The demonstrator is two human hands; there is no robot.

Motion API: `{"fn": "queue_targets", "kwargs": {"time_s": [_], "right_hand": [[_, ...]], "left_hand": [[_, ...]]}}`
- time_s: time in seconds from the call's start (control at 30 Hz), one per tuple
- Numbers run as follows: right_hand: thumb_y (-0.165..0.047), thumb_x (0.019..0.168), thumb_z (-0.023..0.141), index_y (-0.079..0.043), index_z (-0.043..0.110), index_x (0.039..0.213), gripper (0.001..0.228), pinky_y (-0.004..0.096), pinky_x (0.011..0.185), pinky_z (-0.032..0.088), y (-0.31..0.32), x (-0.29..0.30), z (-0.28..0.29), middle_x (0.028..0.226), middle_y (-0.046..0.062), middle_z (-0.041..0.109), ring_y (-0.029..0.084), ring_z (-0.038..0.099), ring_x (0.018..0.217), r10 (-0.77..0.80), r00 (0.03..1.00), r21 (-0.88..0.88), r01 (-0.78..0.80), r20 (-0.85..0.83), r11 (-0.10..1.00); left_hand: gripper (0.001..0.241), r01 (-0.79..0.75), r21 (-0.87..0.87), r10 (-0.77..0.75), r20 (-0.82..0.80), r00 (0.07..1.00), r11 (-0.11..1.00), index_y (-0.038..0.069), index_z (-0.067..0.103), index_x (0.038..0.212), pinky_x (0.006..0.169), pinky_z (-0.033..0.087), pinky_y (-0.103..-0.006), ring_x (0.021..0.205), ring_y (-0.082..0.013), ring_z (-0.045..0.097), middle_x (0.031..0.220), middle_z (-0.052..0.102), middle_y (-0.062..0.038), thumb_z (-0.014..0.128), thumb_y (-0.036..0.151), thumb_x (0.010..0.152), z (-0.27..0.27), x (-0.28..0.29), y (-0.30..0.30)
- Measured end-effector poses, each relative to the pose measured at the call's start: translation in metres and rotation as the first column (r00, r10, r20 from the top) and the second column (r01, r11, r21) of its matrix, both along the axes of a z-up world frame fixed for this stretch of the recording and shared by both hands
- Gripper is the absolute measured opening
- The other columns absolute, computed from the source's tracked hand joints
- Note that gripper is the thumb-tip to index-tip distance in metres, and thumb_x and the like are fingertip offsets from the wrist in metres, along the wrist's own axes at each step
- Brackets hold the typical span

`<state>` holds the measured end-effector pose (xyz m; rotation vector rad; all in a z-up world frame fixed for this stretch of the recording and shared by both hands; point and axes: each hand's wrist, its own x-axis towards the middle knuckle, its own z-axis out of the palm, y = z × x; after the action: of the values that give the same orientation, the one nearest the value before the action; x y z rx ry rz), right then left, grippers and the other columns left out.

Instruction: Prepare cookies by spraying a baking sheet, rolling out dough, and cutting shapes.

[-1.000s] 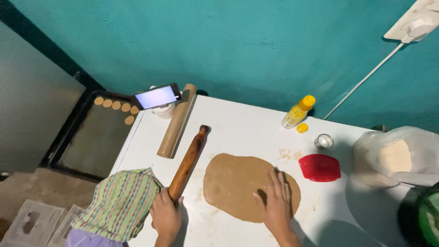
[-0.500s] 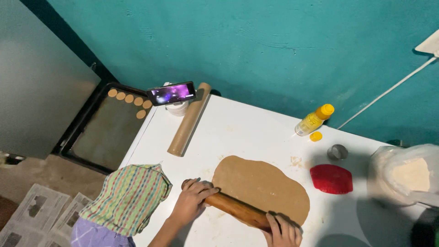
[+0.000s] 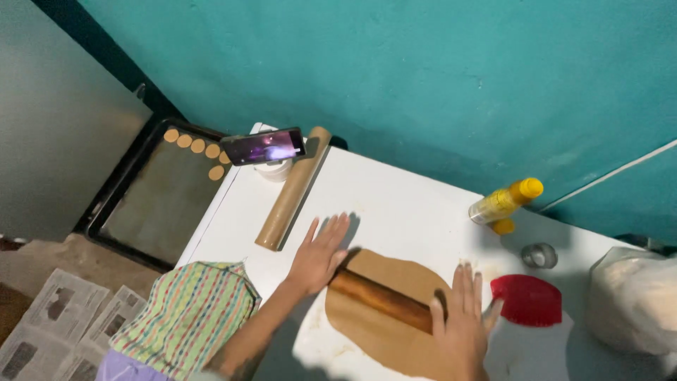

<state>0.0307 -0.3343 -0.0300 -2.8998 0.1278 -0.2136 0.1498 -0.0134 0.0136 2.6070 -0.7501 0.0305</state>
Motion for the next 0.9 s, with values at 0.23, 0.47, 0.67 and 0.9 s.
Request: {"fn": "queue_targets", "kwargs": {"time_s": [0.23,0.47,0.67,0.9], "right_hand": [[-0.057,0.097,0.032,-0.004,0.021,0.156,0.080,0.072,0.116,0.002,0.000,0.018,-0.012,0.163,0.014,0.022,0.034,0.014,0.153,0.133,0.991,-0.089,-0.132,0.000,0.987],[-0.046,0.102,0.034,-0.010,0.028,0.158,0.067,0.065,0.120,0.001,-0.017,0.057,-0.010,0.165,0.009,0.030,0.028,0.018,0.155,0.014,0.996,0.027,-0.011,-0.086,1.000],[-0.045,0.099,0.039,-0.012,0.036,0.154,0.065,0.064,0.121,0.004,0.005,0.045,-0.006,0.160,0.007,0.035,0.026,0.023,0.152,0.179,0.979,-0.052,-0.175,0.099,0.983],[-0.044,0.101,0.045,-0.018,0.044,0.153,0.058,0.055,0.117,0.026,-0.009,0.097,0.020,0.139,0.009,0.052,0.025,0.045,0.133,0.021,0.999,-0.043,-0.022,-0.040,0.999]], "left_hand": [[0.072,0.052,0.092,-0.041,-0.122,0.992,0.994,0.006,0.017,0.163,0.124,0.005,-0.0511,0.156,-0.0312,0.015,0.170,0.020,-0.012,0.035,0.046,0.105,-0.019,-0.022,0.002],[0.067,0.043,0.102,-0.020,-0.215,0.976,0.994,0.009,0.012,0.163,0.126,-0.001,-0.0450,0.157,-0.0218,0.014,0.171,0.016,-0.005,0.025,0.044,0.108,-0.016,0.041,-0.021],[0.067,0.190,0.214,-0.150,-0.189,0.970,0.958,0.016,0.011,0.165,0.127,-0.007,-0.0471,0.159,-0.0200,0.011,0.171,0.017,-0.001,0.023,0.048,0.106,-0.013,0.035,-0.015],[0.065,0.129,0.150,-0.101,-0.180,0.978,0.980,0.012,0.013,0.162,0.123,-0.007,-0.0493,0.156,-0.0239,0.012,0.170,0.017,-0.007,0.020,0.046,0.107,-0.027,0.108,-0.037]]}}
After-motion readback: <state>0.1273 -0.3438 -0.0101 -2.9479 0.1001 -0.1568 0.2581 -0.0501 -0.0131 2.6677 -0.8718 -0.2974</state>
